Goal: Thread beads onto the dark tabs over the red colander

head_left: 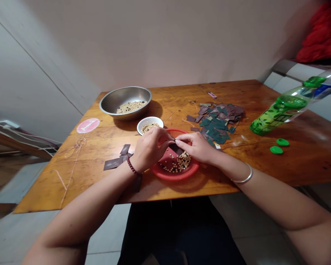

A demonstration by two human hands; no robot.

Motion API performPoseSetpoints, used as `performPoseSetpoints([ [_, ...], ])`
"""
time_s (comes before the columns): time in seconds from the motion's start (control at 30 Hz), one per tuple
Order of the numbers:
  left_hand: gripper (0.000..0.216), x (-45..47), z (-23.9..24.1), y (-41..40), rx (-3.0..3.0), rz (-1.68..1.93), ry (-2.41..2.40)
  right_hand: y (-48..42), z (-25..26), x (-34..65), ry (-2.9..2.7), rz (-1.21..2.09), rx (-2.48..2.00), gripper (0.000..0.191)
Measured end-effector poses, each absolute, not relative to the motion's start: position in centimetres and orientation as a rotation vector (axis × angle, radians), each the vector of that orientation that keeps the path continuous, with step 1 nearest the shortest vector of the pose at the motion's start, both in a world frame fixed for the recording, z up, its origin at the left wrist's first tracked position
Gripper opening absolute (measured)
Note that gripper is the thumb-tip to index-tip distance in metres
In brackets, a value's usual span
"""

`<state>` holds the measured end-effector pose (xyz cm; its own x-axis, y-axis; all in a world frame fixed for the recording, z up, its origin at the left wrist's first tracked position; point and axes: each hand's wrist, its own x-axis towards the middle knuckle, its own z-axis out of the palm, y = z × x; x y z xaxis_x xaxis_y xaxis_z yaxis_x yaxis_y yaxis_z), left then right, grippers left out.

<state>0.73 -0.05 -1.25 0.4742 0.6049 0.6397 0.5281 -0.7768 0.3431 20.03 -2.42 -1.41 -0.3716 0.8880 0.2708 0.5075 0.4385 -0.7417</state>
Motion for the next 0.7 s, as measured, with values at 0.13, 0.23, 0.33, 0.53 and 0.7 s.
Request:
performPoseSetpoints([
  [0.13,0.021,0.8,-1.41,-0.02,2.589,1.231,1.052,-2.49,-1.39,20.05,-2.022,0.727,-1.165,0.029],
  [0.23,0.024,0.92,-1.49,0.01,2.576,1.28,1.115,-2.46,-1.41,20.09,-2.01,0.728,-1.17,0.029],
  [0.33,0.025,0.98,-1.54,0.03,2.571,1.292,1.154,-2.39,-1.42,20.11,-1.996,0.729,-1.165,0.028],
  [0.53,0.028,0.82,-1.5,0.25,2.572,1.248,1.177,-2.36,-1.44,20.14,-2.018,0.737,-1.154,0.029],
  [0.7,0.031,0.72,-1.51,0.43,2.599,1.23,1.149,-2.37,-1.63,20.14,-2.02,0.742,-1.158,0.03],
])
